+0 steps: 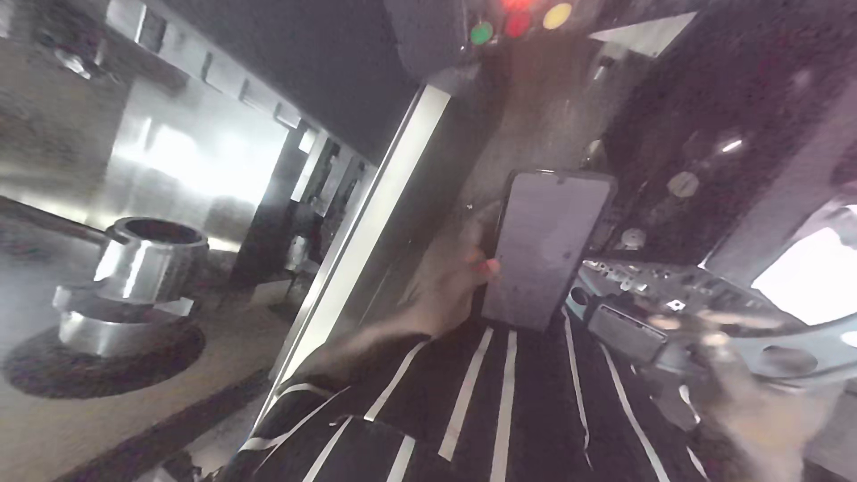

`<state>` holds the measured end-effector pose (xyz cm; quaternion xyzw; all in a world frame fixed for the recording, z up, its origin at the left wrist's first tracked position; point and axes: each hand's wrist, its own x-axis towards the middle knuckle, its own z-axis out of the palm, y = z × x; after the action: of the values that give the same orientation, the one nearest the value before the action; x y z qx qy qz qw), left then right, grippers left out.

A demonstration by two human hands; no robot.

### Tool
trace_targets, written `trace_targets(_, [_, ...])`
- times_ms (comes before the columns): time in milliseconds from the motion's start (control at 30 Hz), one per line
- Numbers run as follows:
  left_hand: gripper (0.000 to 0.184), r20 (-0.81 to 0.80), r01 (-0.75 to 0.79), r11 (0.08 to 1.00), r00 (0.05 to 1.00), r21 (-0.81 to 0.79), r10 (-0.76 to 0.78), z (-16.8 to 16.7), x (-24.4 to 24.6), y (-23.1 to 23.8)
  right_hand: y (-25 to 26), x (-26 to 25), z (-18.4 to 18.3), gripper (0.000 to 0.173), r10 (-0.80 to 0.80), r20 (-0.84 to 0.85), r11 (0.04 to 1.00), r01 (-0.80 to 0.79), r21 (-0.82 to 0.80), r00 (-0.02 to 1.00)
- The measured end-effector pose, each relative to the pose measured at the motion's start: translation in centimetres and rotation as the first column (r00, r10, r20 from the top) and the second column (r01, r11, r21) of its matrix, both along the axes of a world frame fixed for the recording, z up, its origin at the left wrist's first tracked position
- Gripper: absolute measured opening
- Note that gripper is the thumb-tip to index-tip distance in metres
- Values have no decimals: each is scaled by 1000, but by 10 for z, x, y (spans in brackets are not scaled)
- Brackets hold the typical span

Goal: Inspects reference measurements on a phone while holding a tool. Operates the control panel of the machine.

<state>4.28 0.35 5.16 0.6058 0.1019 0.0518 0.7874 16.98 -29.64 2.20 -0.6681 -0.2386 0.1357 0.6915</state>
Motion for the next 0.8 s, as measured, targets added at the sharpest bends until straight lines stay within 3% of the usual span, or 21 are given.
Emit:
trace_targets(133, [70,68,9,1000,998,-21,-8,1,3,-3,1,-1,1,29,-31,-8,999,31,-20,999])
trace_targets(233, [89,41,112,993,993,-33,-111,0,0,2,1,-2,4,30,-70,-2,995,70,-70,998])
trace_targets(333, [110,16,229,971,973,65,-231,-5,-8,4,7,-11,19,28,-105,-27,983,100,-152,994])
trace_targets(400, [115,9,285,944,957,166,-290,-5,-9,6,3,-7,9,31,-93,-14,990,91,-110,996])
trace_targets(467, [122,-16,312,935,949,168,-314,-5,-9,7,-1,-4,-1,33,-84,-8,994,83,-76,996])
trace_targets(600, [128,-42,322,941,947,104,-319,-3,-8,4,-1,-3,0,30,-54,4,994,54,-95,999])
trace_targets(800, [125,-3,322,935,946,145,-325,-3,-4,3,3,-4,4,26,-48,-7,995,47,-88,999])
